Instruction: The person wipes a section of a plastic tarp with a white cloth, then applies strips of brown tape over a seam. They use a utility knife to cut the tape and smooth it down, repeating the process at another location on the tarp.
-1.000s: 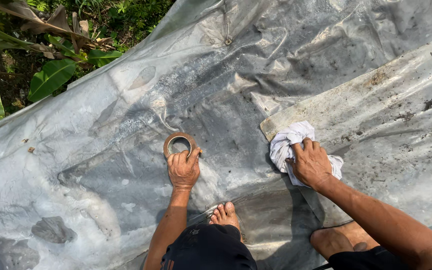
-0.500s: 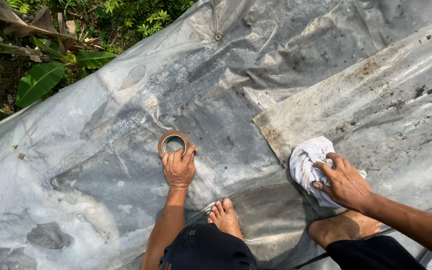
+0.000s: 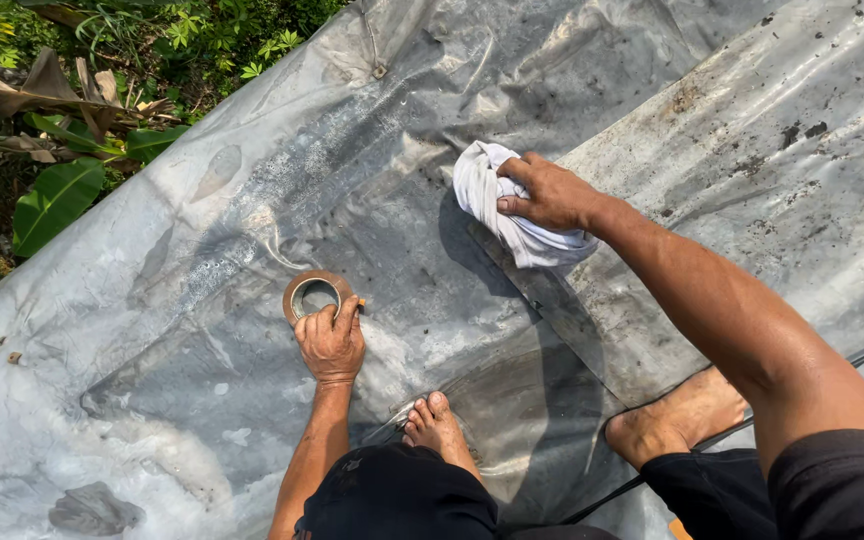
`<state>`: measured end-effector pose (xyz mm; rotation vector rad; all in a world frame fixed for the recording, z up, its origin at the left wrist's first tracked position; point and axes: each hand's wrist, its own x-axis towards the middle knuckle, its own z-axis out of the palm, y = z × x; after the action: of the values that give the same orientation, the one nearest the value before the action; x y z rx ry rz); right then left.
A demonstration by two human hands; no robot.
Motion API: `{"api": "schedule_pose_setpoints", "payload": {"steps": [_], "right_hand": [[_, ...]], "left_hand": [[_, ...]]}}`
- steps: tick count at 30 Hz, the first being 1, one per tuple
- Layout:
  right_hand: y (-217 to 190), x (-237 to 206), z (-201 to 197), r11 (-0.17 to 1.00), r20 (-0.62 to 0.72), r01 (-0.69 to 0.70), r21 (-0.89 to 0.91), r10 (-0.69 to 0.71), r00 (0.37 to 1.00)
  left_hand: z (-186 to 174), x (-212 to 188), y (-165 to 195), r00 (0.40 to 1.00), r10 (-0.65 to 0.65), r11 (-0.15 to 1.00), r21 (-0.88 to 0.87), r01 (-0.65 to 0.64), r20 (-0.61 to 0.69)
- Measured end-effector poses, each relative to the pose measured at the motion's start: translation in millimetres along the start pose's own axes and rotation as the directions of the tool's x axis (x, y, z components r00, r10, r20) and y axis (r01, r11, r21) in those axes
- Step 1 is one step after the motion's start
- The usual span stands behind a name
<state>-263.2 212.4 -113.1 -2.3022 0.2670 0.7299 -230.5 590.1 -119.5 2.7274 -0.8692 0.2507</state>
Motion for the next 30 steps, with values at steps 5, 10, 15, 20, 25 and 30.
{"api": "schedule_pose_setpoints", "payload": {"steps": [5,10,15,20,25,30], "right_hand": [[46.7,-150.3,17.0,0.958,0.128,0.093,-0.272,-0.060,0.990],[76.4,-189.5,106.0,0.832,0.092,0.129,-0.540,-0.094,0.991],[55.6,-51.1,109.1,0.809,-0.060,0.214,-0.547,-0.294,0.954],[4.8,23.1,43.9,0.970,-0.148,0.129,-0.207,-0.161,0.976],[29.4,-99.2,32.2,0.931,-0.001,0.154,-0.330,-0.163,0.987],[62.1,-200.7,97.4,0.880,-0.040,0.029,-0.474,-0.055,0.998]], "left_hand": [[8.7,-4.6,-4.5,0.999,0.005,1.000,0.002,-0.005,0.031],[13.7,-1.3,-7.2,1.000,0.012,0.999,0.034,-0.013,0.019],[15.3,-3.5,-3.5,0.998,0.006,1.000,0.028,-0.007,0.058],[18.9,-10.8,-1.8,1.000,0.024,0.999,0.043,-0.024,0.000],[23.2,-12.8,-3.1,0.999,0.027,0.999,0.029,-0.028,0.022],[19.1,-5.1,-4.5,1.000,0.025,1.000,0.017,-0.025,0.016]]}}
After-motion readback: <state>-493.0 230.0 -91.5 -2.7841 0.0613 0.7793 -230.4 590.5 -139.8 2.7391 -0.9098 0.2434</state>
